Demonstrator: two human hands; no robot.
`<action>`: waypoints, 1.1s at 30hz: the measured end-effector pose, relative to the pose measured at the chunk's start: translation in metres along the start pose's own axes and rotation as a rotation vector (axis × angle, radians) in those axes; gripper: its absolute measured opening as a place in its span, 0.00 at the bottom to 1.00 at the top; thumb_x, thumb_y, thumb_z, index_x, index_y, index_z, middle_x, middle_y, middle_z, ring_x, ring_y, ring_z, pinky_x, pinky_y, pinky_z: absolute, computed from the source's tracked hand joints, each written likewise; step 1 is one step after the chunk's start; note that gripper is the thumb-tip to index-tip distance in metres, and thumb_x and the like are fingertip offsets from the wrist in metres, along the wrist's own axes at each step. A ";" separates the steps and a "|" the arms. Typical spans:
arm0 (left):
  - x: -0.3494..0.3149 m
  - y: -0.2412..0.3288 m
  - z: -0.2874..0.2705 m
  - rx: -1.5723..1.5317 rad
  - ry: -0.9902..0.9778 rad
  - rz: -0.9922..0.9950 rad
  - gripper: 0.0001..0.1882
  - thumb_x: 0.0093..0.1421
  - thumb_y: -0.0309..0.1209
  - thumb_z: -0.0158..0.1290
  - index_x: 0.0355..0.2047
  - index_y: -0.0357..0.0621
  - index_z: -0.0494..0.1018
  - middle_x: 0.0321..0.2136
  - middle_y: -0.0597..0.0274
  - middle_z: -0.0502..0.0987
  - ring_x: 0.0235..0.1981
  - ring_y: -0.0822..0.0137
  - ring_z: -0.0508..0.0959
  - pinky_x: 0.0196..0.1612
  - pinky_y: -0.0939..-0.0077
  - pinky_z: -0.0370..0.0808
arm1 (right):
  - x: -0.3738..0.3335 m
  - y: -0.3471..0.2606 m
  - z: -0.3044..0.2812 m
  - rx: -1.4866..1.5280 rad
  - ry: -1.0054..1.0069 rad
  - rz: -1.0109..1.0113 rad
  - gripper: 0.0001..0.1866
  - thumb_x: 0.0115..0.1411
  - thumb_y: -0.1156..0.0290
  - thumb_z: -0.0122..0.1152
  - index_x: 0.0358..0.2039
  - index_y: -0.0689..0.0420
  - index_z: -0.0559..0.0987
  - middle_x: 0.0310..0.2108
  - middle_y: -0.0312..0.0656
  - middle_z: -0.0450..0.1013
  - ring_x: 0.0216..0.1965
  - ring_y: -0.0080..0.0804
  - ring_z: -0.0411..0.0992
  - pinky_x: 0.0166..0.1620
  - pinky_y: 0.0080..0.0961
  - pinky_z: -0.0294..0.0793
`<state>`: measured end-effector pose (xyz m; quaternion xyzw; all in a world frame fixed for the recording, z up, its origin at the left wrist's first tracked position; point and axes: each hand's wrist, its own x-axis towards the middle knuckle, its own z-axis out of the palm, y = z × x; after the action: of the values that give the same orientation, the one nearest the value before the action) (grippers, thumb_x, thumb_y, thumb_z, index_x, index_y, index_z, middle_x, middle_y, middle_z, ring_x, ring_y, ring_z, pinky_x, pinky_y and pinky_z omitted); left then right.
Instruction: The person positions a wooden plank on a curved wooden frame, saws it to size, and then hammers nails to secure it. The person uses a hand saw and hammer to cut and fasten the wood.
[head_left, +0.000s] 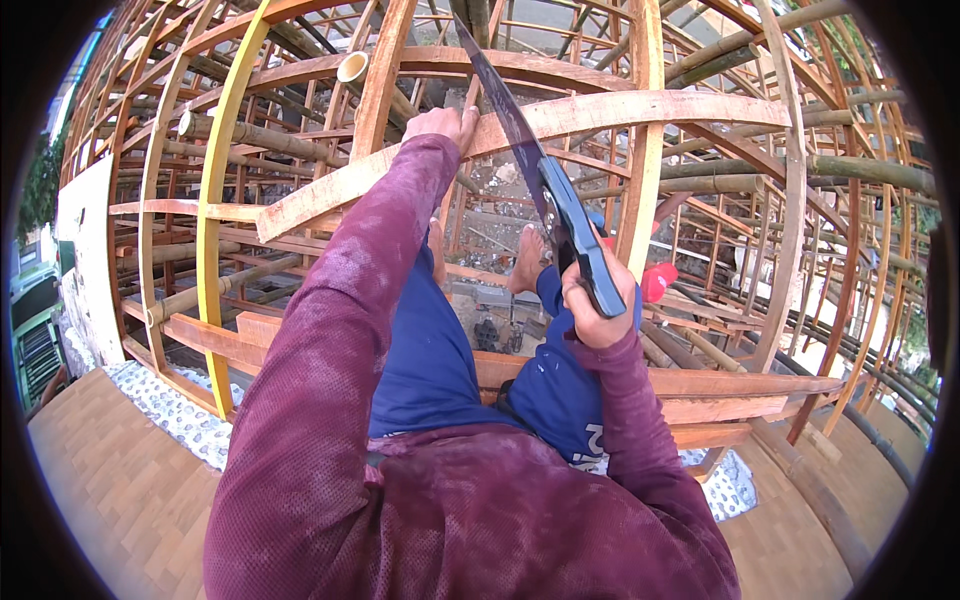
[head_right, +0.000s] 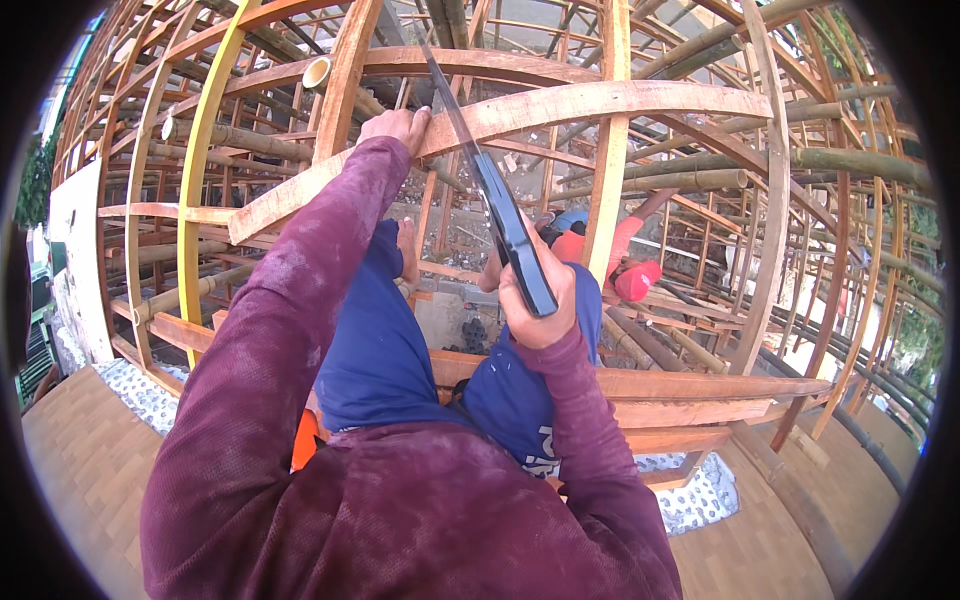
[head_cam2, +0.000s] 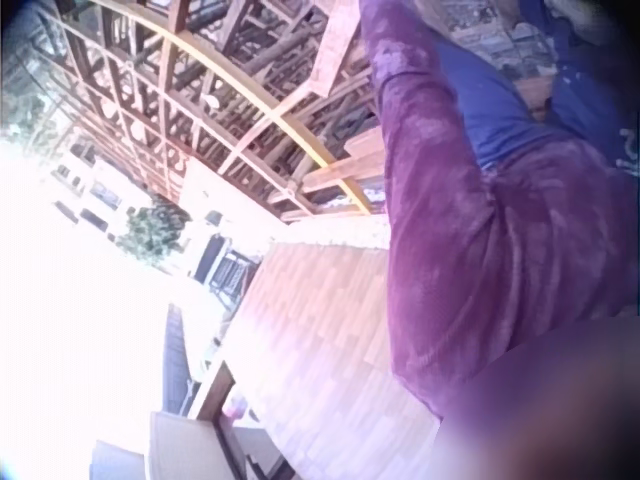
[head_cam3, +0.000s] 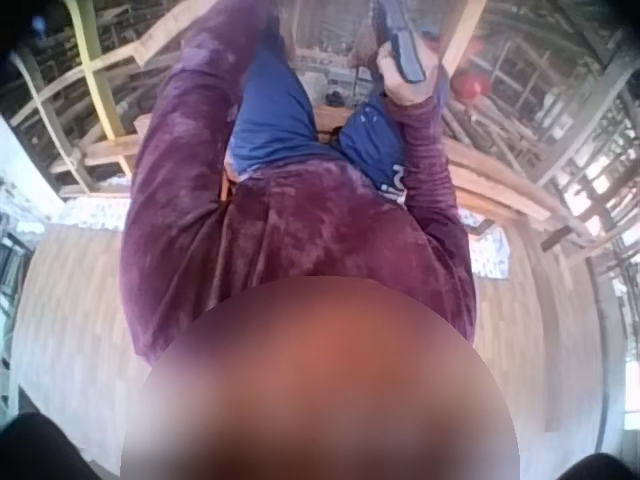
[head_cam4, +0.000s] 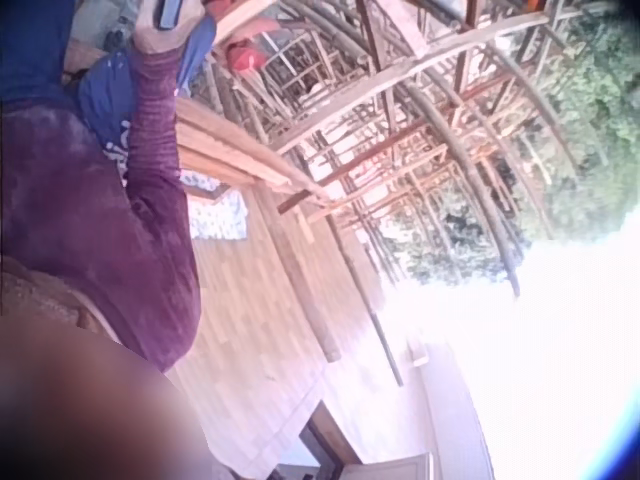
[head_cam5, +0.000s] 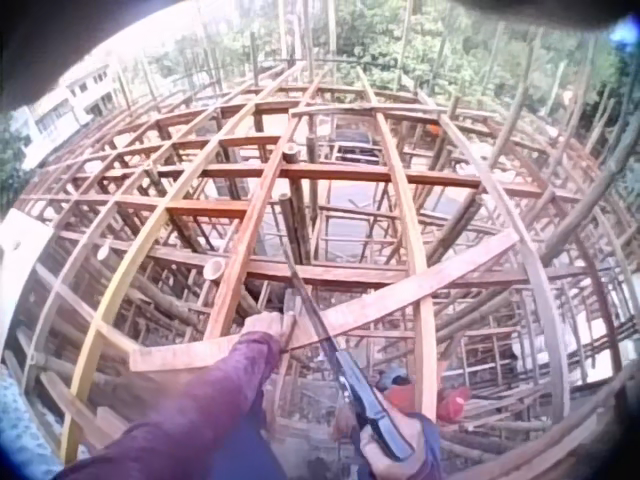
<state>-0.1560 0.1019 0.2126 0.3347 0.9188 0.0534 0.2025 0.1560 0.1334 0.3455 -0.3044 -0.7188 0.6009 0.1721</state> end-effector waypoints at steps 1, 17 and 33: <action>0.000 0.015 -0.011 0.028 -0.030 0.029 0.33 0.69 0.52 0.30 0.38 0.41 0.80 0.36 0.41 0.81 0.41 0.42 0.80 0.49 0.50 0.74 | 0.024 0.014 0.002 0.046 0.007 -0.049 0.13 0.50 0.80 0.50 0.37 0.66 0.75 0.20 0.35 0.70 0.19 0.20 0.68 0.25 0.20 0.68; -0.003 0.021 -0.014 -0.020 -0.040 0.024 0.34 0.68 0.54 0.33 0.39 0.38 0.82 0.38 0.41 0.81 0.44 0.45 0.81 0.51 0.54 0.75 | 0.033 0.035 0.007 0.105 0.054 -0.052 0.11 0.51 0.81 0.49 0.36 0.66 0.75 0.19 0.34 0.70 0.19 0.20 0.68 0.24 0.18 0.69; -0.007 0.014 -0.018 -0.036 -0.040 -0.007 0.34 0.67 0.55 0.34 0.38 0.38 0.81 0.37 0.41 0.81 0.43 0.44 0.81 0.51 0.53 0.74 | 0.014 0.021 0.004 0.078 0.003 -0.028 0.13 0.50 0.82 0.49 0.38 0.67 0.74 0.20 0.34 0.69 0.17 0.20 0.65 0.24 0.17 0.67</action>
<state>-0.1504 0.1092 0.2347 0.3289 0.9146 0.0625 0.2268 0.1479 0.1418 0.3229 -0.2883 -0.6988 0.6254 0.1935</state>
